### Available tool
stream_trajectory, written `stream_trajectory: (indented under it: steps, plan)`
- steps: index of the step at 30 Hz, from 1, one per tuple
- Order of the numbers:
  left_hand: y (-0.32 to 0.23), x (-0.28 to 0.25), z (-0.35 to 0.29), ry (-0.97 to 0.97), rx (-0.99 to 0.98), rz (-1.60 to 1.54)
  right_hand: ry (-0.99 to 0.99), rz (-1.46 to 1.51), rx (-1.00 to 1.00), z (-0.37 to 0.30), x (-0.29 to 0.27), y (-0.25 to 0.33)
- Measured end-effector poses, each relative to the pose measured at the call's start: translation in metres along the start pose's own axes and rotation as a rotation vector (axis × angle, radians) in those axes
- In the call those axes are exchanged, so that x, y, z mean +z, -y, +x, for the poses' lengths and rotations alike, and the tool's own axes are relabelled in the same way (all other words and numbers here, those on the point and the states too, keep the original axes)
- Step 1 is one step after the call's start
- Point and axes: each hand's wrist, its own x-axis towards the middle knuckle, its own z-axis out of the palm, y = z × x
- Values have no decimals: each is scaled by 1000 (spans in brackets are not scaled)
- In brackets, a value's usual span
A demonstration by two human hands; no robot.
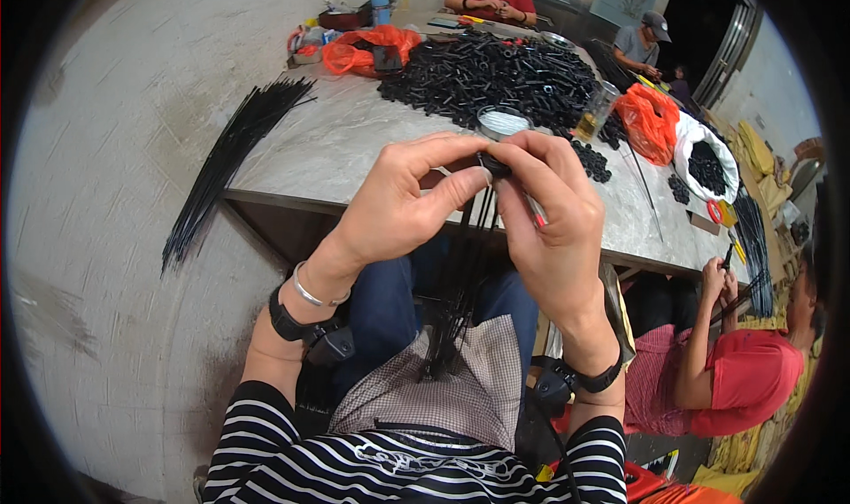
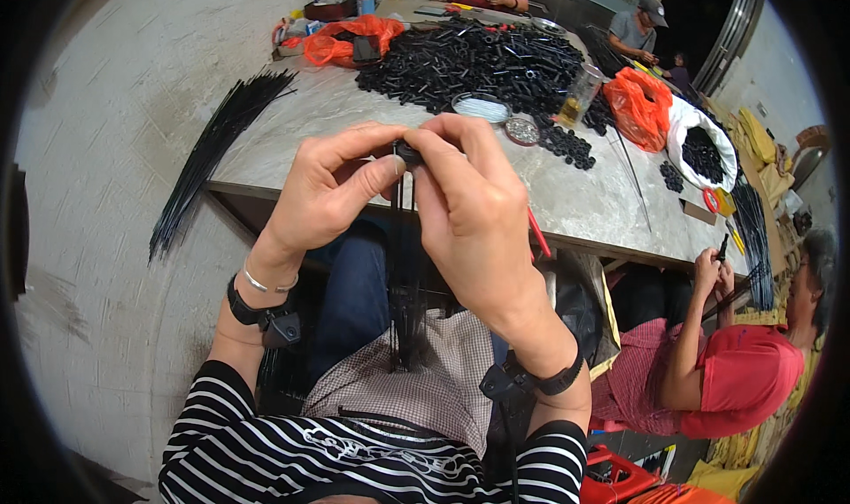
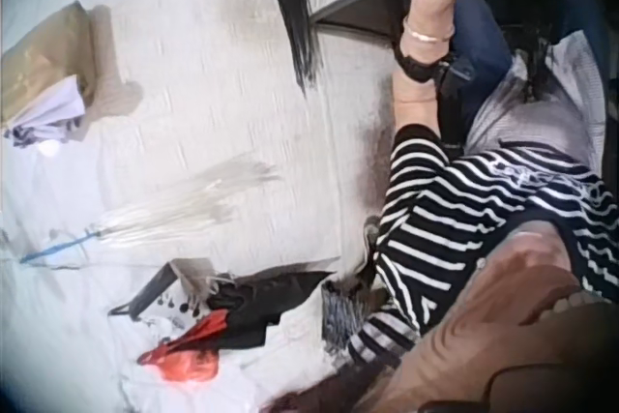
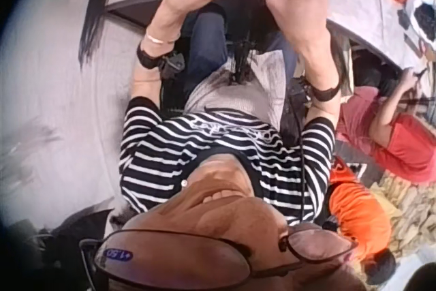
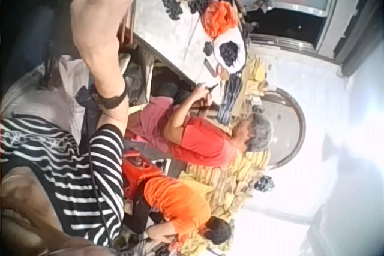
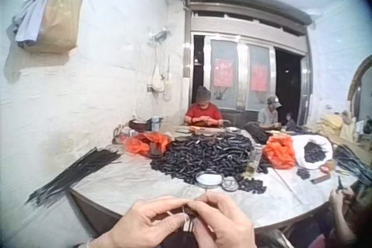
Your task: Assembling components for umbrella production at a factory workstation.
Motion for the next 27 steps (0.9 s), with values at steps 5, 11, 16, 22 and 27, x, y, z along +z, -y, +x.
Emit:
stream_trajectory:
  steps: [5, 11, 16, 22, 27]
  plan:
    - [-6, -2, 1, -6, 1, -38, -183, 156, 99, -1, 10, 0]
    - [-1, -2, 1, -16, 14, -5, -170, 107, 102, 0, 9, -1]
    - [7, 2, 0, -57, 8, -76, -169, 73, 62, -1, 10, -5]
    - [6, 2, 4, -24, 52, -43, -166, -34, -17, 0, 8, -7]
    - [-2, 7, 4, -22, -26, 0, -221, -162, -128, -2, 9, -9]
